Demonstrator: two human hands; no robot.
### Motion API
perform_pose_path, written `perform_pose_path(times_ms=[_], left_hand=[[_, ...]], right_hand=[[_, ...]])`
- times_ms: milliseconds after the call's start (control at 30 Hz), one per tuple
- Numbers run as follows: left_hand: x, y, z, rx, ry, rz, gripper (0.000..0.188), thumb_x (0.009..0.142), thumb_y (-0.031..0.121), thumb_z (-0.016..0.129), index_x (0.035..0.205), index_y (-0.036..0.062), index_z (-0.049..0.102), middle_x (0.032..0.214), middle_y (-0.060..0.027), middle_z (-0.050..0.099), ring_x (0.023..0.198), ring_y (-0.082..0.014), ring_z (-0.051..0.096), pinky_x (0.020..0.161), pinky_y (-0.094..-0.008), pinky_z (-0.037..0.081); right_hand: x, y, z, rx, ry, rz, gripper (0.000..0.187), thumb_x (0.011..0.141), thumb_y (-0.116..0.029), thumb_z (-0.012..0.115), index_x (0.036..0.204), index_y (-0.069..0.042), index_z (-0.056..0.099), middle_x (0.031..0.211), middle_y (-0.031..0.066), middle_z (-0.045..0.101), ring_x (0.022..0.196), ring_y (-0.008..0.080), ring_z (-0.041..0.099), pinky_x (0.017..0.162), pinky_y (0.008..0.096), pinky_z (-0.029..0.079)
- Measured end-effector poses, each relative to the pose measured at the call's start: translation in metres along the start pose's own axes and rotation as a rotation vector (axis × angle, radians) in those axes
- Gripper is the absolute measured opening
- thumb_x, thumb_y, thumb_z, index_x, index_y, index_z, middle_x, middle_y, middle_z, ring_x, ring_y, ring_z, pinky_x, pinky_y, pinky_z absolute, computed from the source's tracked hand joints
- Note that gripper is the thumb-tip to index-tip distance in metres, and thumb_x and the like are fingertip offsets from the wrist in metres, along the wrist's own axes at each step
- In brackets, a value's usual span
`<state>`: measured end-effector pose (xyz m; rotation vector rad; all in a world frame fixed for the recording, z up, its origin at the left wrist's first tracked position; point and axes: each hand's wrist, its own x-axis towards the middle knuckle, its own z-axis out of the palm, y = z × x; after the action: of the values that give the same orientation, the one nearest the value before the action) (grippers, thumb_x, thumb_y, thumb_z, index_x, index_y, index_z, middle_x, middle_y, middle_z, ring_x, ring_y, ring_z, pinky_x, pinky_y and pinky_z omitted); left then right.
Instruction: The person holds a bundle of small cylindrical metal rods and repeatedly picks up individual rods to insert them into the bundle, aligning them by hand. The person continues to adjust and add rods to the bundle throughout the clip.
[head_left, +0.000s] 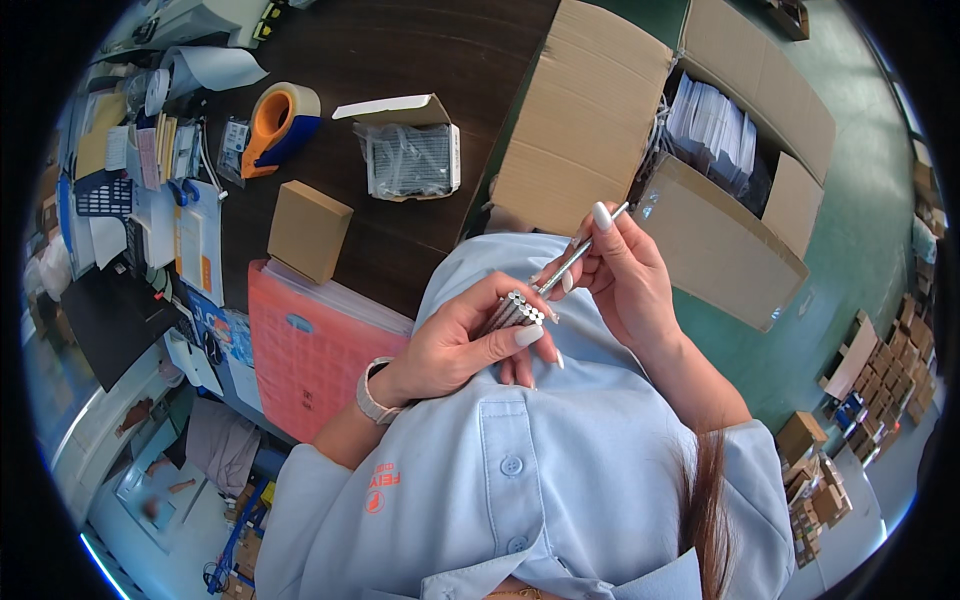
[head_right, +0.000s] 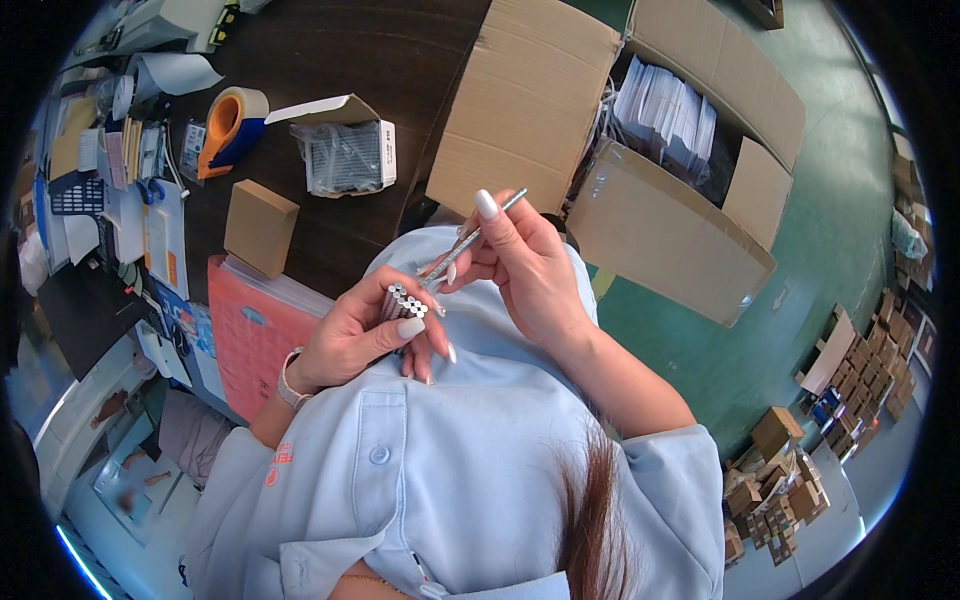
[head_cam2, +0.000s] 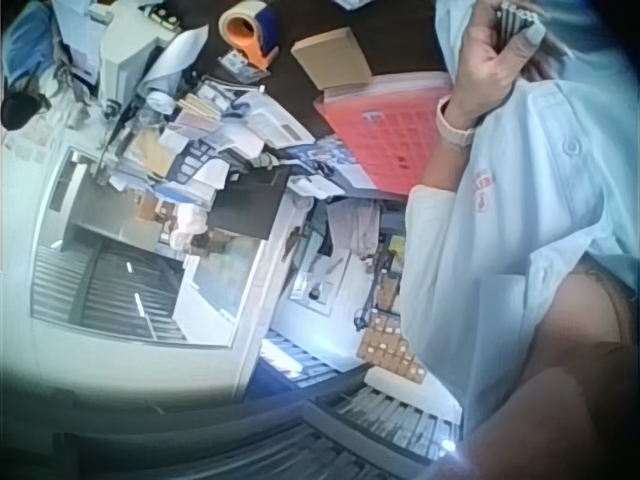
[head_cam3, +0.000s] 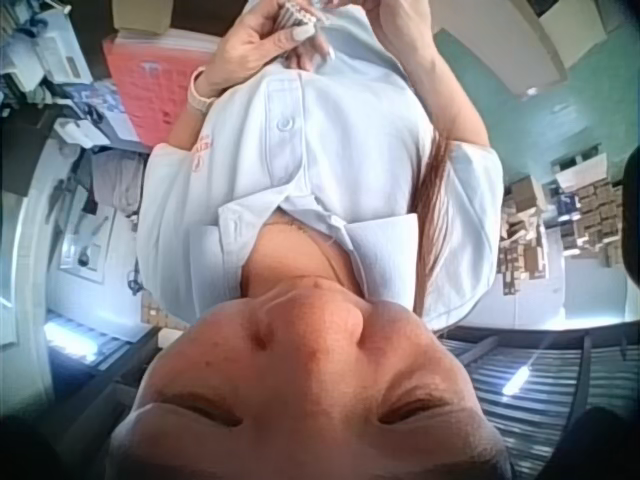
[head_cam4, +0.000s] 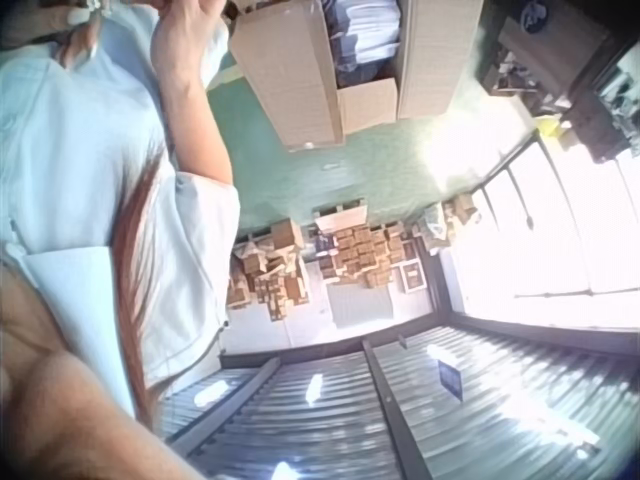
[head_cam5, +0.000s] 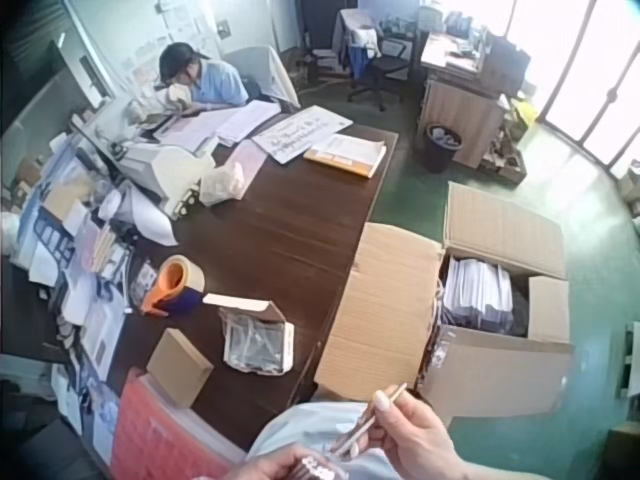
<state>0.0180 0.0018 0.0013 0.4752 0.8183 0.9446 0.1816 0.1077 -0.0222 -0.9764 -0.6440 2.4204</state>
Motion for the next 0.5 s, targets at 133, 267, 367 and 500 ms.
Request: perform_pose_path(times_ms=[133, 267, 367, 500], left_hand=[[-0.0005, -0.0019, -0.0008, 0.001, -0.003, 0.004, 0.018, 0.092, 0.016, 0.046, 0.106, 0.0056, 0.044, 0.085, -0.011, 0.062, 0.061, -0.0096, 0.059, 0.053, -0.0187, 0.045], [-0.0012, -0.0016, -0.0002, -0.003, 0.001, -0.004, 0.018, 0.092, 0.016, 0.046, 0.106, 0.0057, 0.044, 0.085, -0.0111, 0.062, 0.061, -0.0097, 0.059, 0.053, -0.0186, 0.045], [-0.0013, -0.0017, -0.0005, -0.006, 0.0, -0.004, 0.018, 0.092, 0.016, 0.046, 0.106, 0.0057, 0.044, 0.085, -0.0109, 0.062, 0.061, -0.0096, 0.059, 0.053, -0.0186, 0.045], [-0.0011, -0.0016, -0.0012, -0.001, -0.004, -0.016, 0.017, 0.093, 0.016, 0.045, 0.106, 0.0059, 0.044, 0.086, -0.0104, 0.062, 0.062, -0.0093, 0.058, 0.053, -0.0184, 0.044]], right_hand=[[0.0013, 0.0033, -0.0002, 0.033, 0.014, 0.027, 0.026, 0.094, -0.031, 0.041, 0.088, -0.006, 0.045, 0.071, 0.0079, 0.058, 0.064, 0.0147, 0.061, 0.06, 0.0285, 0.052], [0.0012, 0.005, -0.0004, 0.024, 0.003, 0.022, 0.026, 0.094, -0.03, 0.042, 0.088, -0.005, 0.045, 0.071, 0.0074, 0.058, 0.064, 0.0146, 0.06, 0.06, 0.0277, 0.052], [0.0002, 0.0044, -0.0006, 0.007, -0.006, 0.019, 0.026, 0.094, -0.031, 0.041, 0.087, -0.005, 0.045, 0.074, 0.008, 0.058, 0.065, 0.0148, 0.06, 0.061, 0.0281, 0.052], [0.0028, 0.0001, 0.0013, -0.127, 0.02, -0.147, 0.028, 0.095, -0.029, 0.036, 0.085, -0.004, 0.044, 0.073, 0.0084, 0.056, 0.069, 0.0181, 0.06, 0.066, 0.0302, 0.052]])
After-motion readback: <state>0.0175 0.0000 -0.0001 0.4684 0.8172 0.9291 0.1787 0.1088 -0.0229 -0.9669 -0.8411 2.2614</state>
